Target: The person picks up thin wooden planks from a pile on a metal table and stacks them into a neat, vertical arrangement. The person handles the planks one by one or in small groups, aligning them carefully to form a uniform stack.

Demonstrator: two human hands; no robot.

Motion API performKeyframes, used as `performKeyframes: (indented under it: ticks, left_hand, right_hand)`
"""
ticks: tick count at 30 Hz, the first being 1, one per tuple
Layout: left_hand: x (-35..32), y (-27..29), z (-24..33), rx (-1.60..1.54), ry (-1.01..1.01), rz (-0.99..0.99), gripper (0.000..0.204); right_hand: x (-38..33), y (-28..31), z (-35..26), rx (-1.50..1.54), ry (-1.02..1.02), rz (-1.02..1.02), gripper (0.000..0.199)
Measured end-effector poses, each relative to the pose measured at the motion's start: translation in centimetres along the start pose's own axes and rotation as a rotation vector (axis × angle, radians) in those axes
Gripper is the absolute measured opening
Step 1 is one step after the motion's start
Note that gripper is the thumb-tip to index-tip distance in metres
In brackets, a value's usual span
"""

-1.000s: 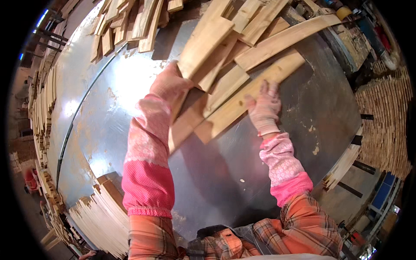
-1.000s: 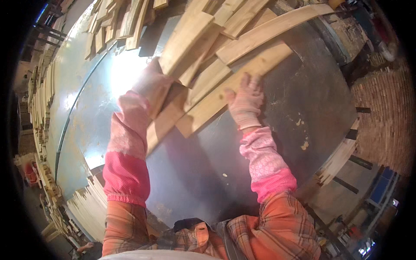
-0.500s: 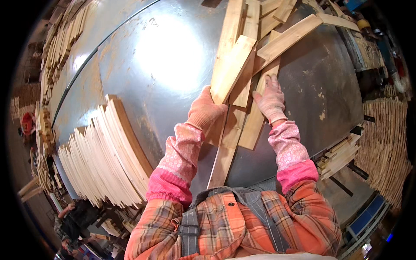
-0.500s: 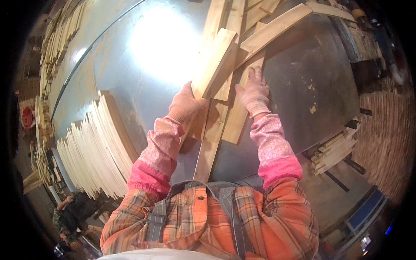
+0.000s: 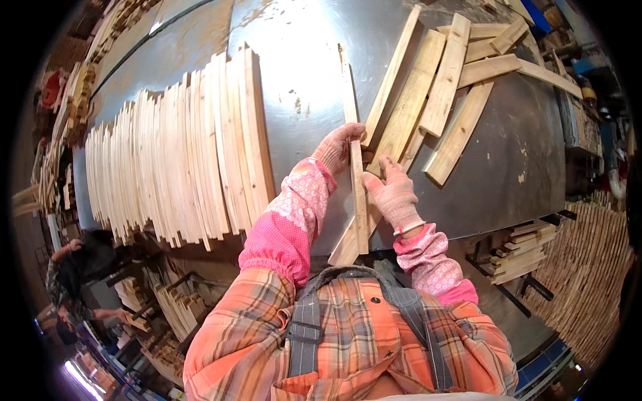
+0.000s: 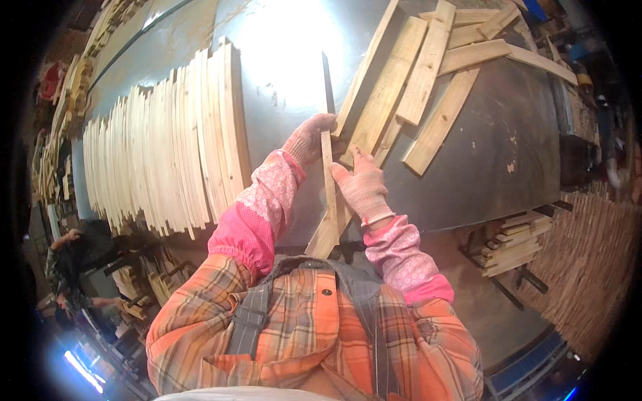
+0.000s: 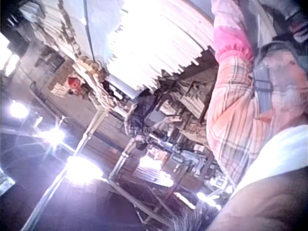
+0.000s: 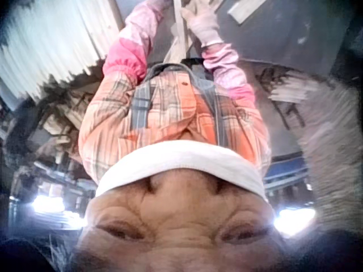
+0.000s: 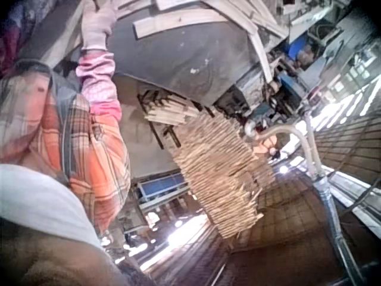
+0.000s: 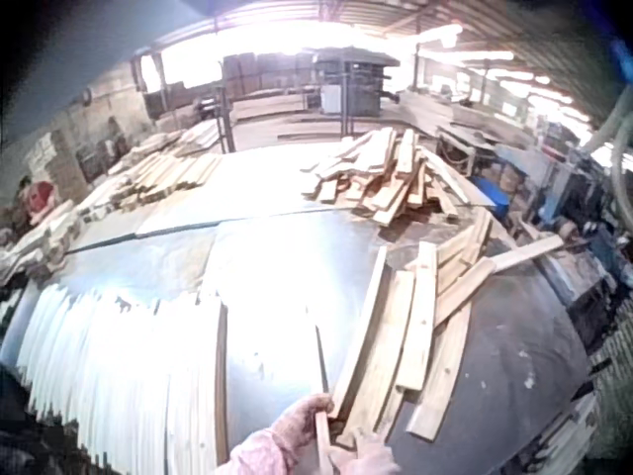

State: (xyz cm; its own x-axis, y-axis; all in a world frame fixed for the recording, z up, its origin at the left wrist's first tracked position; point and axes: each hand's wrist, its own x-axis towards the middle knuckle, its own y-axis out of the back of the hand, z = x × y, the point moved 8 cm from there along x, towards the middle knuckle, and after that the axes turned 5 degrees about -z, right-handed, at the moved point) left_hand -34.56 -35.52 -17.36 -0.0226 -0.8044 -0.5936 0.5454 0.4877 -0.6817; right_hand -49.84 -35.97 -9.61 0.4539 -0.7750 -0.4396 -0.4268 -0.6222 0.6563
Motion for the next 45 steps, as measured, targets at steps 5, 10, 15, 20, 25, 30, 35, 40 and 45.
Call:
performKeyframes:
  ticks: [5, 10, 15, 20, 25, 30, 35, 40, 45]
  left_hand:
    - [-2.1, 1.4, -0.3, 0.022, 0.047, 0.124, 0.031]
    - [-3.8, 2.5, 0.1, 0.115, 0.061, 0.200, 0.039]
    - [-6.5, 2.7, 2.0, 0.256, -0.024, 0.264, 0.035]
    - [-11.0, -2.1, 5.9, 0.957, -0.118, 0.287, 0.072]
    - [-22.9, -0.1, 9.7, 1.022, -0.498, 0.566, 0.066]
    - [-36.6, 1.7, 6.4, 1.517, -0.835, 0.862, 0.056]
    - [-41.6, 6.5, 2.6, 1.614, -0.298, 0.909, 0.048]
    - [-48.9, 13.5, 1.7, 1.654, 0.002, 0.999, 0.025]
    - [-66.0, 26.2, 4.4, 1.457, -0.163, 1.573, 0.021]
  right_hand:
    - [-3.0, -3.5, -2.0, -0.006, 0.057, -0.204, 0.068]
    - [-5.5, -7.5, -0.4, 0.349, -0.209, -0.327, 0.048]
    - [-6.9, -7.1, -0.8, 0.637, -0.179, -0.268, 0.032]
    - [-9.9, -2.1, -3.1, 0.333, -0.067, -0.045, 0.029]
    - [-9.7, -3.6, -8.3, 0.114, 0.235, -0.138, 0.046]
    - [-8.4, -9.3, -13.2, -0.008, 0.690, -0.452, 0.047]
    - [-14.3, -13.3, -19.3, -0.365, 1.291, -0.442, 0.048]
    - [-17.3, -20.0, -23.9, -0.433, 1.187, -0.675, 0.055]
    - [-18.3, -20.6, -29.9, -0.116, 1.240, -0.413, 0.054]
